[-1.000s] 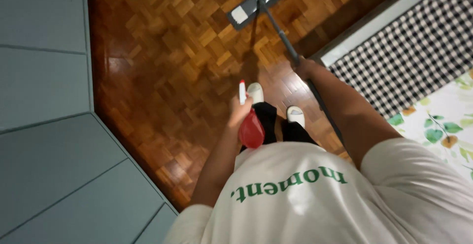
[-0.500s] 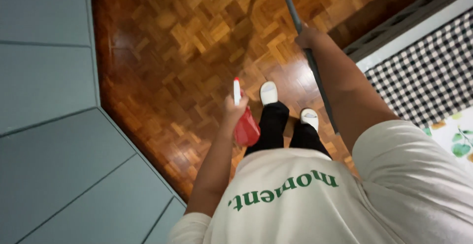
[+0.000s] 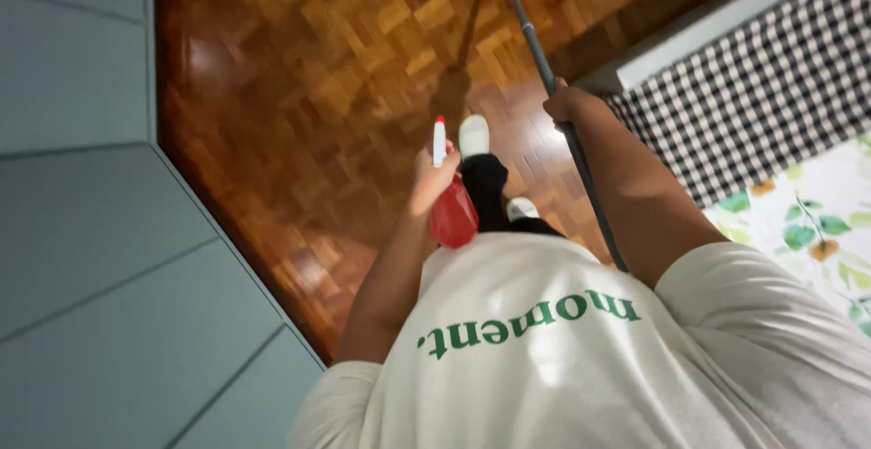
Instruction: Mop the parquet floor in a bedroom using a spray bottle and a flat mop.
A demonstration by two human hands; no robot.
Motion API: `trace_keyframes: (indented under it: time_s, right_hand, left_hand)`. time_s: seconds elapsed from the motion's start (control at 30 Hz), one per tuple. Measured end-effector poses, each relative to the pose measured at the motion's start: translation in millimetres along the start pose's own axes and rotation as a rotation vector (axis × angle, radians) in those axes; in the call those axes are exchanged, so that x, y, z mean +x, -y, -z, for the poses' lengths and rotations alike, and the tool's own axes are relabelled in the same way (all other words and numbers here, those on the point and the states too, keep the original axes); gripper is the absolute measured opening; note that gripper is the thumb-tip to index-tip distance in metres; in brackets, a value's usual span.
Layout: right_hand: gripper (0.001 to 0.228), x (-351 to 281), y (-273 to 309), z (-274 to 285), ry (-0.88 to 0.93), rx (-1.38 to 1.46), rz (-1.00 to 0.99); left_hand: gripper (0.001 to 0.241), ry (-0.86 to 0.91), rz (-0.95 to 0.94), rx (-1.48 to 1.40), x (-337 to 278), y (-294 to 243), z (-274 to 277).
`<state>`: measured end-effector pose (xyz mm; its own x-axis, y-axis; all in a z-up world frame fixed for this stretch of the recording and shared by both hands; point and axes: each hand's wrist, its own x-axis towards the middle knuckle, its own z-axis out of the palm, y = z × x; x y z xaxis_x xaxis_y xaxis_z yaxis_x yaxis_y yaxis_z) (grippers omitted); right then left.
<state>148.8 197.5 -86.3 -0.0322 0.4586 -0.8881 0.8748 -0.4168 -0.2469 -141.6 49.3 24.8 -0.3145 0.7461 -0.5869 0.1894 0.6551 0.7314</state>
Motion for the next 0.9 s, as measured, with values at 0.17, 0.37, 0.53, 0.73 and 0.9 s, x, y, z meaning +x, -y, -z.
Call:
trace_keyframes:
  time_s: [0.17,0.37,0.53,0.73,0.9]
  right_hand:
    - [0.081,-67.7,-78.4,-67.4,0.036,-0.002,-0.034]
    - [0.074,-135.0,-160.7,-126.8,0.044,0.001,-0.001]
    - [0.078,-187.3,-215.9,-160.9,0.014,-0.182,0.025]
    - [0.072,-218.5,-263.5,-180.3,0.103,-0.016,0.017]
    - [0.077,-261.3,-261.0,-194.7,0.146,-0.042,-0.003]
  left_hand:
    - [0.018,-0.005,0.054,-0.057,-91.4,18.0,-31.0]
    - [0.024,-0.024,0.038,-0.089,-148.1,61.6,-63.0]
    - [0.025,-0.013,0.031,-0.118,-161.7,117.9,-78.7]
    - [0.029,-0.035,0.023,-0.032,-214.3,106.1,-65.9]
    - [0.027,-0.046,0.020,0.065,-236.9,129.1,-49.4]
